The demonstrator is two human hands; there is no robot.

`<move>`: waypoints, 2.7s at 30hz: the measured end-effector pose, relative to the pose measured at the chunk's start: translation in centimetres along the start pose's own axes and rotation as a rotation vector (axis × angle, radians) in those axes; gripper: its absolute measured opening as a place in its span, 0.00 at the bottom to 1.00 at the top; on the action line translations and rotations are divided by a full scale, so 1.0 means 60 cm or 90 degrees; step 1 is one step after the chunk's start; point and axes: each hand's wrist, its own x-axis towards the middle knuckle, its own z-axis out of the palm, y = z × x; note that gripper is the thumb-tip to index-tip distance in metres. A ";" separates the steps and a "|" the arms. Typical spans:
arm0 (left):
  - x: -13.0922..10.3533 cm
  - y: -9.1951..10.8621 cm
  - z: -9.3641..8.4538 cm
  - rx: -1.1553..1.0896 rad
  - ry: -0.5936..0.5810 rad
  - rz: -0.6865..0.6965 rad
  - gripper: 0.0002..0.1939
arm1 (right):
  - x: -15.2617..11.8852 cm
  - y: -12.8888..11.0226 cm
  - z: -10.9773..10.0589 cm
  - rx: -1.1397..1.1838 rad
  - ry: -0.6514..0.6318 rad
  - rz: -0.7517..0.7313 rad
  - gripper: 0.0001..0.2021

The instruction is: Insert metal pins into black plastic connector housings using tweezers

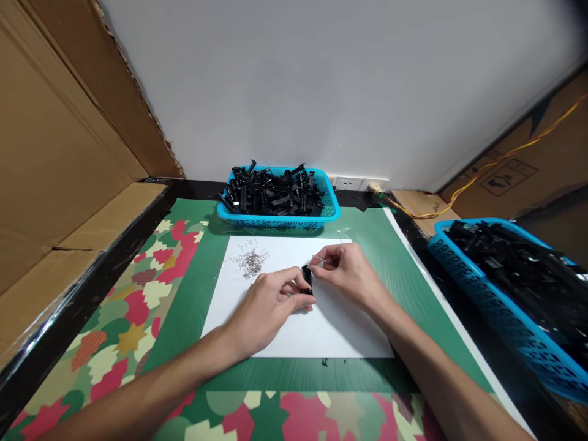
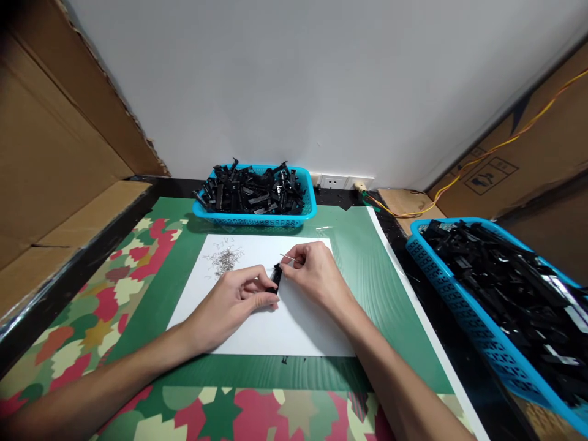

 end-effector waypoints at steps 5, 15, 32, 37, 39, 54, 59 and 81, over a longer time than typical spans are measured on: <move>0.000 -0.002 0.000 0.014 0.001 0.004 0.09 | 0.000 0.006 0.007 0.003 0.011 0.003 0.04; -0.003 0.003 -0.005 0.088 0.003 0.011 0.05 | -0.007 0.002 0.007 -0.005 0.003 -0.028 0.09; -0.005 0.008 -0.003 0.088 -0.002 0.019 0.06 | -0.003 -0.001 -0.050 -0.046 -0.102 -0.055 0.17; -0.005 0.010 -0.004 0.118 -0.003 0.039 0.05 | -0.006 -0.010 -0.037 -0.077 0.050 -0.173 0.13; -0.005 0.009 -0.005 0.122 -0.001 0.044 0.05 | -0.007 -0.011 -0.027 -0.027 0.070 -0.176 0.13; -0.002 -0.008 -0.002 0.067 0.010 0.010 0.08 | -0.005 -0.009 0.003 0.224 0.036 -0.067 0.17; -0.002 -0.009 -0.002 0.076 0.005 0.018 0.08 | -0.005 -0.005 0.011 0.135 0.051 -0.093 0.17; -0.001 0.000 -0.007 0.106 -0.013 0.014 0.07 | -0.018 0.014 0.038 0.121 0.128 -0.112 0.18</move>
